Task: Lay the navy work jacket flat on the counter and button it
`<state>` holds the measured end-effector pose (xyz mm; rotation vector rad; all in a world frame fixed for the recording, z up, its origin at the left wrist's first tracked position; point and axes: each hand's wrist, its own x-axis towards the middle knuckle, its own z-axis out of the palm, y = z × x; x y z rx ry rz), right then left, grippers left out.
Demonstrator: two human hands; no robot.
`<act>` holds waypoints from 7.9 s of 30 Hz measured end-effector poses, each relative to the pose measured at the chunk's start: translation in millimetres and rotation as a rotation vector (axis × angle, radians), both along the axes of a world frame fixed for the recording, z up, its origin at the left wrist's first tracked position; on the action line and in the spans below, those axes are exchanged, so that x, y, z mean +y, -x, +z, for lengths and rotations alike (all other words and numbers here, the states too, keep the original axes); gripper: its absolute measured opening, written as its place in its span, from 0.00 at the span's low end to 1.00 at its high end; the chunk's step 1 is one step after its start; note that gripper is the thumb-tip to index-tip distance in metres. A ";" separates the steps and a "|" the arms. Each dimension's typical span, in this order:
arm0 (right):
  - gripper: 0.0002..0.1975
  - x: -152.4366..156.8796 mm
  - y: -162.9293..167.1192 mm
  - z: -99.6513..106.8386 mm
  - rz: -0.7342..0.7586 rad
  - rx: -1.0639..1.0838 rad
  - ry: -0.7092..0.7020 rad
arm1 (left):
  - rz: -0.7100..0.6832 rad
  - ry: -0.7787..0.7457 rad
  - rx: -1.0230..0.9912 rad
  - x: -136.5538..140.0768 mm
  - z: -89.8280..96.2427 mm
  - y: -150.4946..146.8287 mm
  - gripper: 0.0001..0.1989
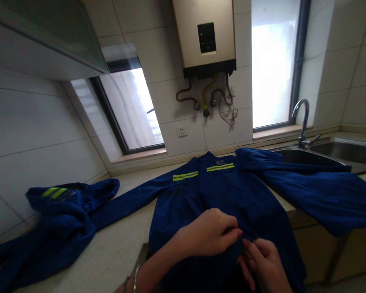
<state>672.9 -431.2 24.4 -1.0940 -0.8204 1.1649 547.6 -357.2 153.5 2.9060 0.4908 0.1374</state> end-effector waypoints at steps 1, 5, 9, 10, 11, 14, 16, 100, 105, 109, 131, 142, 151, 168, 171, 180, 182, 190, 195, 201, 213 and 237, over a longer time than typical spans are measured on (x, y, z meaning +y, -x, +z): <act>0.28 -0.2 -0.8 2.6 0.018 -0.030 -0.003 | 0.024 -0.059 0.004 -3.7 -1.0 -1.0 0.13; 0.26 -3.1 -0.5 10.9 -0.031 -0.098 -0.036 | 0.091 -0.362 -0.002 -21.6 -12.0 -6.7 0.11; 0.25 -6.4 4.5 15.0 -0.181 -0.127 -0.085 | 0.122 -0.485 -0.077 -29.1 -30.4 -12.6 0.08; 0.25 -6.4 5.0 15.4 -0.213 -0.154 -0.097 | 0.134 -0.491 -0.100 -28.4 -33.9 -13.8 0.08; 0.25 -6.0 5.0 15.5 -0.238 -0.187 -0.109 | 0.147 -0.493 -0.122 -27.2 -36.6 -15.1 0.08; 0.26 -3.1 2.2 15.3 -0.268 -0.278 -0.136 | 0.202 -0.471 -0.176 -22.5 -39.5 -18.9 0.09; 0.26 -1.0 -0.3 14.8 -0.272 -0.297 -0.155 | 0.220 -0.437 -0.199 -20.2 -38.6 -21.0 0.10; 0.17 18.4 -56.6 26.4 -0.486 -1.250 -1.078 | 0.014 -0.650 -0.518 -20.6 -31.1 1.6 0.08; 0.18 18.1 -57.3 23.0 -0.496 -1.310 -1.121 | 0.025 -0.702 -0.516 -21.3 -34.6 1.6 0.09; 0.17 15.6 -56.4 26.9 -0.518 -1.351 -1.146 | -0.037 -0.682 -0.526 -16.5 -37.5 4.2 0.07; 0.11 10.8 -54.1 33.4 -0.715 -1.387 -1.089 | 0.296 0.699 -0.335 5.9 -26.4 -4.1 0.19; 0.13 -14.3 -19.2 34.9 -0.272 -1.020 -0.591 | 0.428 0.514 -0.499 -15.9 -29.3 -12.6 0.15; 0.27 -0.4 -8.1 6.7 -0.233 -0.605 -0.191 | 0.436 0.353 -0.429 -34.9 -23.1 -7.7 0.09; 0.21 6.2 11.0 26.1 -0.582 -0.788 -0.625 | 0.446 -0.092 -0.661 -29.1 -42.8 -13.1 0.08; 0.20 4.5 8.9 26.1 -0.556 -0.845 -0.589 | 0.469 0.091 -0.607 -23.2 -34.5 -9.9 0.08; 0.12 -19.2 -32.1 58.8 -0.475 -1.115 -0.759 | 0.310 0.479 -0.395 -4.7 -1.3 14.1 0.12; 0.16 -12.2 -41.5 61.8 -0.323 -1.203 -0.779 | 0.283 0.491 -0.392 -4.5 0.0 13.1 0.13; 0.13 14.5 -42.6 41.8 -0.331 -1.273 -1.000 | 0.277 0.304 -0.460 -4.8 -10.9 6.8 0.13; 0.12 14.4 -37.0 40.7 -0.370 -1.275 -1.014 | 0.167 0.135 -0.480 -4.9 -17.0 5.7 0.12; 0.12 15.4 -35.3 45.2 -0.367 -1.227 -0.968 | 0.137 0.150 -0.518 -2.6 -21.5 6.6 0.13; 0.05 17.5 -37.3 41.1 -0.465 -1.055 -0.702 | 0.277 -0.194 -0.290 -20.4 -22.5 8.5 0.11; 0.11 16.8 -48.5 33.8 -0.405 -1.277 -1.077 | -0.083 -0.474 -0.426 -4.4 -21.5 14.3 0.11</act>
